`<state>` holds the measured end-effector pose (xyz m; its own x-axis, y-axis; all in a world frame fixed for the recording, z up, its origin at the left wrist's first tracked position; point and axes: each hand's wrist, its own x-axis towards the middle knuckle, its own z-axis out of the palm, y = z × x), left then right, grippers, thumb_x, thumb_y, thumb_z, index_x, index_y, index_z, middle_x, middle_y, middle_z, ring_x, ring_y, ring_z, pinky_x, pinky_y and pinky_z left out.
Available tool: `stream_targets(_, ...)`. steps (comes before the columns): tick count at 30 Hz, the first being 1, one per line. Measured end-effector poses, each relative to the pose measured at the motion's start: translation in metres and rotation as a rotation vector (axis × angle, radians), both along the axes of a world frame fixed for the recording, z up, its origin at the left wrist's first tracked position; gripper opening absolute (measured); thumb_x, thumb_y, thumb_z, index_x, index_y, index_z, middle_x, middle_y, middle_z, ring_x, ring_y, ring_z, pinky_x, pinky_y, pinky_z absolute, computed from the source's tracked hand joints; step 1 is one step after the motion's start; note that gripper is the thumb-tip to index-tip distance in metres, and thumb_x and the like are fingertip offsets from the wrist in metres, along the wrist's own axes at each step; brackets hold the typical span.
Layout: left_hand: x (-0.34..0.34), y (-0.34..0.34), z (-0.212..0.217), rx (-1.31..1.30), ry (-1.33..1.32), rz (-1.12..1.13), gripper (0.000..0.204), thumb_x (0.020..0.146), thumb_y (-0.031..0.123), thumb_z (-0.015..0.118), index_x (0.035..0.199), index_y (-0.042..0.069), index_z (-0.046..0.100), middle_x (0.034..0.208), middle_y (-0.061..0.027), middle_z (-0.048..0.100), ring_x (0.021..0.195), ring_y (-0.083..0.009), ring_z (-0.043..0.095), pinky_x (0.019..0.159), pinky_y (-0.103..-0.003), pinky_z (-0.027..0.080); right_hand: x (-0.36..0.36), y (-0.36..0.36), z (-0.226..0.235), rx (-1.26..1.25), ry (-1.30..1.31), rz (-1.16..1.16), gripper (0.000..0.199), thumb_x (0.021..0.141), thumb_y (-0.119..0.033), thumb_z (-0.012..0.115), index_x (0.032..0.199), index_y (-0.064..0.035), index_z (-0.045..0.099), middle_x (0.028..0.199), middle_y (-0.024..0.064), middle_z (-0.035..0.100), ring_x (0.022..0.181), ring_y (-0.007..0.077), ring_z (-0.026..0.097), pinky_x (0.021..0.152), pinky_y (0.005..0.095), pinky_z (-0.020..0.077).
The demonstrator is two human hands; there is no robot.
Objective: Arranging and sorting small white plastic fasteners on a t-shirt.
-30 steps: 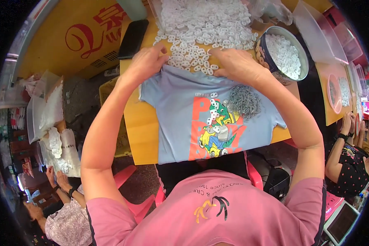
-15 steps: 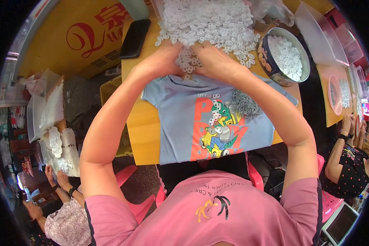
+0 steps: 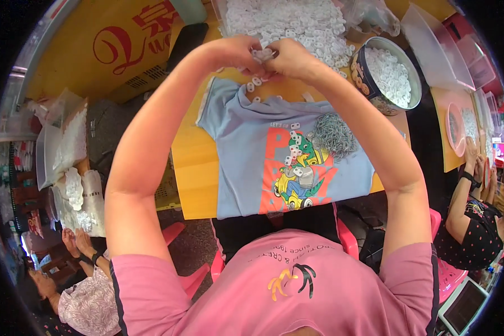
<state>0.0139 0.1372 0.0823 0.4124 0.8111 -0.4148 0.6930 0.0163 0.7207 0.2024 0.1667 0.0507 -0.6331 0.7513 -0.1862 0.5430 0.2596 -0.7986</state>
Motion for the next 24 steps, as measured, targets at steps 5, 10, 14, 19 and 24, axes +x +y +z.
stream_targets(5,0.001,-0.034,0.030,0.059,-0.104,0.082,0.043,0.076,0.025,0.082,0.103,-0.003,0.067,0.081,-0.0083,0.068,0.072,-0.0145,0.061,0.065,-0.031,0.047,0.013,-0.037,0.048,-0.003,0.054,-0.002,0.026,0.086,-0.011,0.068,0.105,0.0072,0.069,0.089,0.0127,0.076,0.078,0.0173,0.075,0.073,0.0295,0.0618)
stream_targets(10,0.012,-0.110,0.029,0.021,-0.332,0.296,0.047,0.078,0.017,0.084,0.114,-0.004,0.061,0.086,-0.0093,0.069,0.077,-0.0151,0.065,0.066,-0.029,0.052,0.024,-0.097,0.048,-0.032,0.143,0.028,0.027,0.089,-0.009,0.063,0.110,0.0064,0.067,0.089,0.0127,0.075,0.077,0.0163,0.073,0.071,0.0296,0.0606)
stream_targets(14,0.023,-0.158,0.002,-0.055,-0.400,0.492,0.055,0.082,0.011,0.082,0.130,-0.003,0.058,0.109,-0.0084,0.070,0.091,-0.0144,0.067,0.082,-0.029,0.055,0.026,-0.135,0.022,0.026,0.151,0.009,0.035,0.091,-0.007,0.060,0.123,0.0046,0.065,0.095,0.0164,0.074,0.082,0.0193,0.072,0.073,0.0339,0.0573)
stream_targets(19,0.037,-0.188,-0.009,-0.087,-0.666,0.610,0.050,0.092,0.002,0.066,0.140,-0.003,0.054,0.126,-0.0109,0.066,0.118,-0.0177,0.061,0.103,-0.033,0.048,0.031,-0.155,0.021,0.060,0.199,0.067,0.040,0.094,-0.008,0.058,0.132,0.0024,0.061,0.111,0.0213,0.071,0.100,0.0255,0.070,0.087,0.0381,0.0537)
stream_targets(24,0.031,-0.198,-0.003,0.085,-0.534,0.672,0.041,0.094,-0.003,0.053,0.134,-0.003,0.059,0.123,-0.0118,0.068,0.118,-0.0199,0.061,0.102,-0.034,0.048,0.041,-0.136,0.032,0.260,0.189,0.120,0.032,0.096,-0.009,0.059,0.125,0.0022,0.066,0.110,0.0205,0.073,0.099,0.0321,0.071,0.087,0.0398,0.0542)
